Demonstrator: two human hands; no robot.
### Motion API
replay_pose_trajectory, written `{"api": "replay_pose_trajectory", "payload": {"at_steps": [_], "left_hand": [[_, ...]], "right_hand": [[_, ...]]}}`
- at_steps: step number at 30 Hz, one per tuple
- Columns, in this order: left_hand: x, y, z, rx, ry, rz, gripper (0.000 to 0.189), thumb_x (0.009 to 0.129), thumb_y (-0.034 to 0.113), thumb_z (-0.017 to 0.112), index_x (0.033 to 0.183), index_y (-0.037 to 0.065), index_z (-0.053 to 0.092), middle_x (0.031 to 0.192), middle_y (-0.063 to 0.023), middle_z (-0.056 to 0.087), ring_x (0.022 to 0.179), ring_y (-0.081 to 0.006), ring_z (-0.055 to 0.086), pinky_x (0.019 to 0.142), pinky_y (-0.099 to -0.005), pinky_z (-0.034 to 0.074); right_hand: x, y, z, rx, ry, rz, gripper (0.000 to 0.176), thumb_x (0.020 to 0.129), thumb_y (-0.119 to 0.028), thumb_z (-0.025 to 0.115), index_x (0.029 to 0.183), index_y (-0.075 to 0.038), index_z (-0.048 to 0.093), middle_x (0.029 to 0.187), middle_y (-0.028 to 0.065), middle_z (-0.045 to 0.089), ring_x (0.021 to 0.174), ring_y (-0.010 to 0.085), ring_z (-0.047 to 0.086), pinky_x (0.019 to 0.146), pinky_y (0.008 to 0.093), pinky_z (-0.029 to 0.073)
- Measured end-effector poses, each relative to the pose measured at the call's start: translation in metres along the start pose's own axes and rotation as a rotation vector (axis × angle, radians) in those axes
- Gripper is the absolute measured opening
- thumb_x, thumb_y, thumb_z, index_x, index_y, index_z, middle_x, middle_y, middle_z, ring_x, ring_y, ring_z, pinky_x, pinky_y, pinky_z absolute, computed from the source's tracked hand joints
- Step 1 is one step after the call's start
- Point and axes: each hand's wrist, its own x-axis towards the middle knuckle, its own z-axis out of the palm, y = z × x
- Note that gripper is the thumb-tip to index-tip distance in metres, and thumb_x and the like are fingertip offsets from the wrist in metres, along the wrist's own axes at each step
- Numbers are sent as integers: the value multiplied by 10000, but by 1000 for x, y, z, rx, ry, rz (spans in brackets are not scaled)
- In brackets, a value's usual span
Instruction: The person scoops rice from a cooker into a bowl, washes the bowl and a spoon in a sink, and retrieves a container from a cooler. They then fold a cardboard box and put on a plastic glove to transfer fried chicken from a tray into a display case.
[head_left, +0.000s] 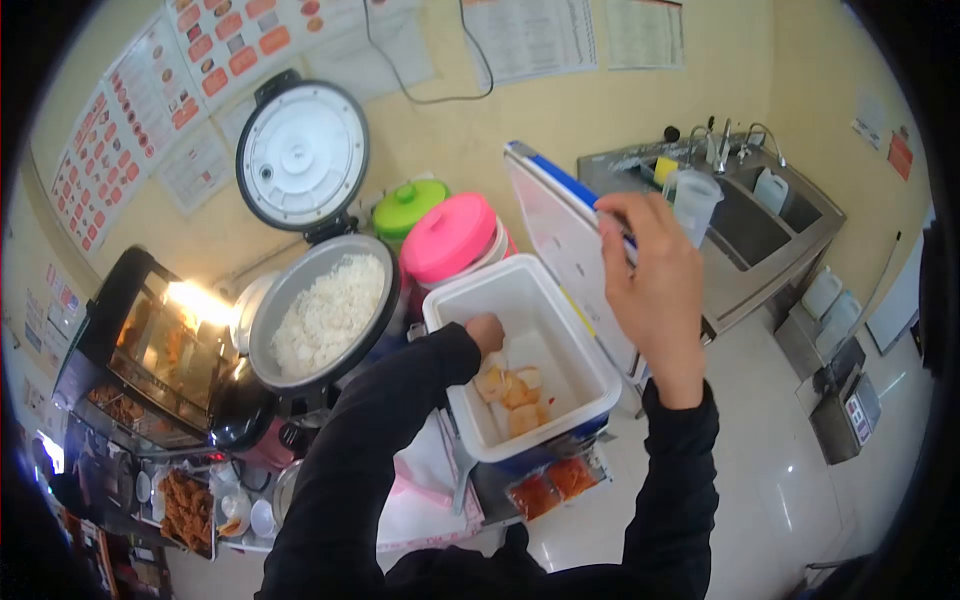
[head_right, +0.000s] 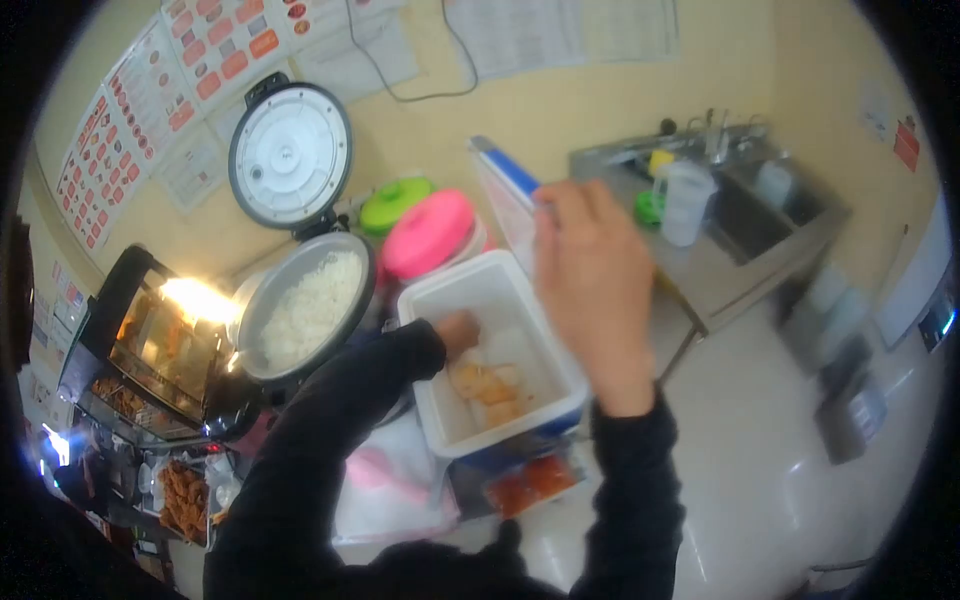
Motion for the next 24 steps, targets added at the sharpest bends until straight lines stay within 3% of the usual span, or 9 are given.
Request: {"api": "replay_pose_trajectory", "payload": {"at_steps": [3, 6, 9, 12, 15, 18, 21, 24], "left_hand": [[20, -16, 16, 140, 71, 308, 126, 737, 201, 606, 701, 128, 702, 760, -74, 684, 741, -283, 659, 622, -407, 521], [21, -27, 2, -306, 8, 117, 94, 727, 152, 622, 765, 123, 703, 746, -80, 670, 759, -299, 652, 670, -444, 513], [16, -41, -12, -257, 47, 335, 139, 736, 118, 621, 852, 110, 696, 814, -108, 661, 807, -332, 640, 734, -464, 499], [-2, -25, -16, -394, 181, 253, 210, 759, 110, 598, 957, 119, 666, 926, -129, 643, 856, -333, 633, 760, -451, 496], [11, -15, 3, -392, 132, 204, 244, 781, 138, 574, 1015, 159, 641, 1002, -130, 626, 889, -338, 626, 765, -452, 492], [18, -19, 10, -233, 77, 320, 251, 798, 170, 559, 1042, 194, 615, 960, -112, 632, 878, -327, 629, 753, -440, 493], [17, -14, 7, -355, 93, 259, 194, 807, 201, 552, 980, 200, 639, 957, -92, 627, 880, -311, 632, 744, -428, 495], [13, -7, -2, -410, -53, 51, 165, 805, 201, 550, 937, 200, 648, 954, -77, 631, 886, -289, 635, 727, -411, 497]], "right_hand": [[-1, 4, 0, -16, 37, -20, 121, 853, -74, 560, 966, -63, 601, 868, 116, 592, 765, 329, 603, 635, 386, 469], [-1, 10, -2, -8, 58, -22, 121, 854, -72, 558, 966, -59, 601, 870, 115, 595, 766, 326, 604, 631, 385, 469], [-1, 13, -3, -11, 50, -13, 123, 856, -70, 555, 970, -57, 602, 871, 114, 598, 766, 324, 607, 628, 384, 469], [0, 12, -1, -13, 57, -31, 126, 857, -68, 554, 972, -54, 602, 871, 114, 600, 759, 323, 608, 627, 380, 470], [-1, 7, 0, -27, 54, -52, 126, 855, -63, 556, 971, -49, 604, 873, 110, 602, 748, 314, 611, 623, 368, 472], [-4, 0, 4, -36, 33, -69, 126, 851, -57, 559, 966, -45, 608, 875, 108, 603, 741, 303, 615, 620, 354, 475], [-5, -10, 7, -26, 27, -80, 128, 846, -56, 563, 964, -43, 610, 874, 108, 603, 737, 297, 617, 620, 347, 477], [-8, -17, 11, -22, 23, -97, 129, 842, -59, 566, 962, -42, 612, 869, 110, 604, 739, 297, 619, 626, 349, 478]]}}
